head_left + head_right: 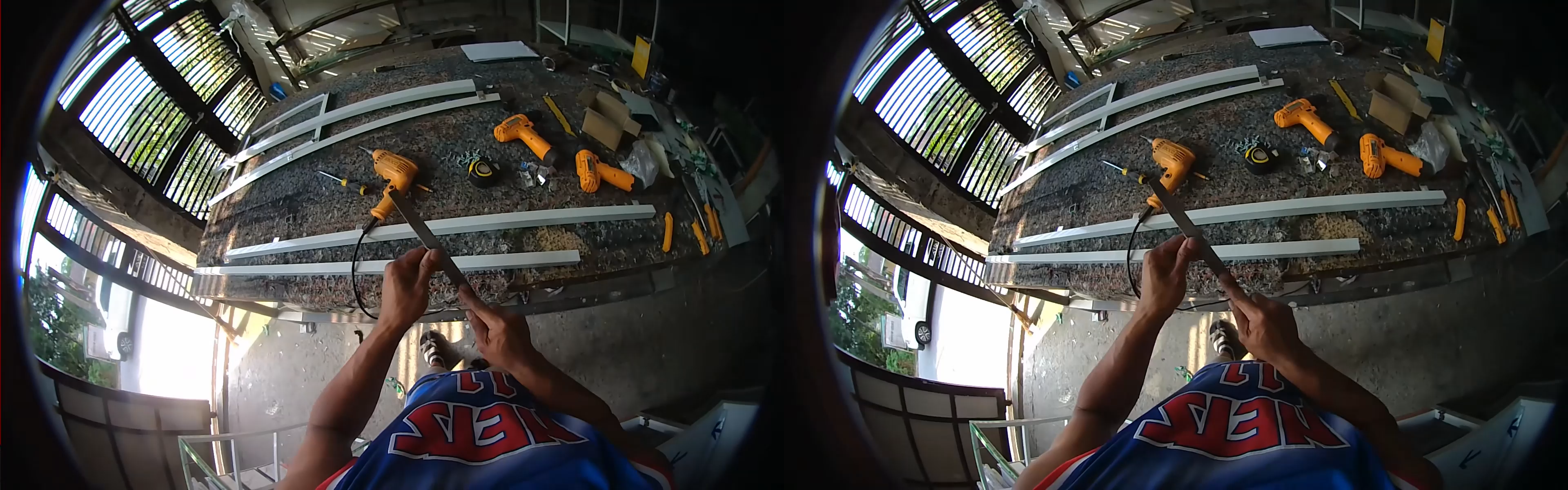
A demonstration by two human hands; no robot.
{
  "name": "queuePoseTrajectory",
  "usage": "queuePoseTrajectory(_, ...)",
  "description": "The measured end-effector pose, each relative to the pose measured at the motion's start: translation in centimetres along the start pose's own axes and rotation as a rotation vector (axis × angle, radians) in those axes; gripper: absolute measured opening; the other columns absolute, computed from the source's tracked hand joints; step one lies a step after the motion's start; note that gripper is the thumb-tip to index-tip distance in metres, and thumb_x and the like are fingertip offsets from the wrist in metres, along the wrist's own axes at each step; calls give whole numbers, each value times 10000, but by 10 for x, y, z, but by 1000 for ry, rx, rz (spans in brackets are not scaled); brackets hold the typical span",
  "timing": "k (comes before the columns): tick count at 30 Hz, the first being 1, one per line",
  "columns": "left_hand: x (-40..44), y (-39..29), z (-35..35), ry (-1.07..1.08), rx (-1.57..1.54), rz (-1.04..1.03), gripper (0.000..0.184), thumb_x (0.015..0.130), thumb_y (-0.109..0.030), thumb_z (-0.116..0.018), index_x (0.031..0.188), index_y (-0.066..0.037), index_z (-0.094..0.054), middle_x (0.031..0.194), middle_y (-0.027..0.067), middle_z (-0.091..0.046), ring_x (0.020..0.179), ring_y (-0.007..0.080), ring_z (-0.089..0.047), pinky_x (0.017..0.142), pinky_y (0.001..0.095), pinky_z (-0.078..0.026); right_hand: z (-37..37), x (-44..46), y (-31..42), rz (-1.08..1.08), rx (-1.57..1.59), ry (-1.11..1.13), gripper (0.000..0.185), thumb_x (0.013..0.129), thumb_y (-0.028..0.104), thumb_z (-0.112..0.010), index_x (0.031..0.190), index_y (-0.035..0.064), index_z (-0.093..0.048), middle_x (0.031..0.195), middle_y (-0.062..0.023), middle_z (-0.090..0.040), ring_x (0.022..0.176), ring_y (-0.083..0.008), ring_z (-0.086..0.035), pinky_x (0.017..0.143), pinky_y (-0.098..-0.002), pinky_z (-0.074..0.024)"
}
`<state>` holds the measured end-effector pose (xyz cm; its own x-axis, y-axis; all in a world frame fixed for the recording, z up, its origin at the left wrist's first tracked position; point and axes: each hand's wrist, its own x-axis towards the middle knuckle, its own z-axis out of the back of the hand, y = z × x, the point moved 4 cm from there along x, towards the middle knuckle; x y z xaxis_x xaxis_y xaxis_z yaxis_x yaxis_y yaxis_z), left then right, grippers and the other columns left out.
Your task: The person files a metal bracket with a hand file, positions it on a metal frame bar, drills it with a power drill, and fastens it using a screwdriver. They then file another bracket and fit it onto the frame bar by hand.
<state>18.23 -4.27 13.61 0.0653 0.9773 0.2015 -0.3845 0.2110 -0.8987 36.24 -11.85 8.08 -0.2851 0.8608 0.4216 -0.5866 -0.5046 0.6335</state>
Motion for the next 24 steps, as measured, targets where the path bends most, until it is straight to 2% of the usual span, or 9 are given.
queuePoseTrajectory(4,13,21,28,-110,-270,1,429,1035,-376,-537,1012,30,-677,828,136,-704,819,176,-677,740,345,-499,9,-13,12,18,-14,86,598,933,135,-640,1498,221,-461,622,-144,-574,517,-305,-615,489,-429,-494)
queuePoseTrajectory(8,-18,5,-12,113,131,-20,375,1026,-351,-549,1000,-1,-682,825,162,-687,804,211,-669,722,353,-491,26,37,-4,-89,-55,61,536,961,143,-603,1481,194,-483,657,-164,-609,542,-314,-638,530,-448,-513)
queuePoseTrajectory(11,-15,16,-7,-1,-303,128,432,1035,-389,-550,1070,17,-692,852,60,-695,743,147,-620,734,287,-476,47,52,-6,-109,37,-98,528,943,108,-619,1457,170,-516,710,-163,-651,573,-318,-643,543,-426,-504)
queuePoseTrajectory(13,-6,35,-3,-54,-735,298,431,1035,-404,-548,1189,-19,-667,1036,47,-681,911,128,-602,820,295,-494,53,57,-1,-16,28,-143,524,941,108,-623,1451,169,-524,708,-150,-653,571,-312,-638,536,-417,-500)
queuePoseTrajectory(18,0,47,4,-167,-902,307,454,1054,-412,-486,1291,-33,-573,1247,92,-637,1176,210,-573,992,446,-450,7,-6,0,27,-99,26,566,915,143,-650,1459,234,-519,620,-101,-575,534,-287,-610,507,-415,-506)
queuePoseTrajectory(20,-2,45,8,-195,-836,340,452,1053,-403,-490,1279,-21,-580,1253,100,-637,1199,229,-570,1015,457,-444,-2,-22,-4,14,-137,102,630,872,132,-683,1464,267,-512,622,-97,-561,538,-279,-608,499,-419,-502)
queuePoseTrajectory(21,-5,45,7,-200,-802,363,451,1053,-399,-492,1272,-15,-583,1255,104,-637,1210,238,-568,1027,463,-440,-3,-18,-5,27,-123,52,641,865,127,-687,1465,267,-510,623,-96,-560,535,-276,-605,499,-419,-502)
queuePoseTrajectory(22,-8,44,-6,-141,-884,384,393,1032,-386,-554,1123,-21,-666,1136,69,-673,1126,185,-593,990,418,-455,-5,-10,-9,33,-112,3,652,858,121,-691,1466,268,-508,625,-94,-559,531,-273,-602,498,-419,-502)
queuePoseTrajectory(24,-18,24,-27,-99,-911,412,397,1036,-363,-552,1135,7,-657,1137,96,-669,1143,202,-590,1040,450,-437,0,15,-5,85,-54,-139,676,841,110,-698,1469,271,-505,623,-87,-549,511,-265,-584,494,-421,-499)
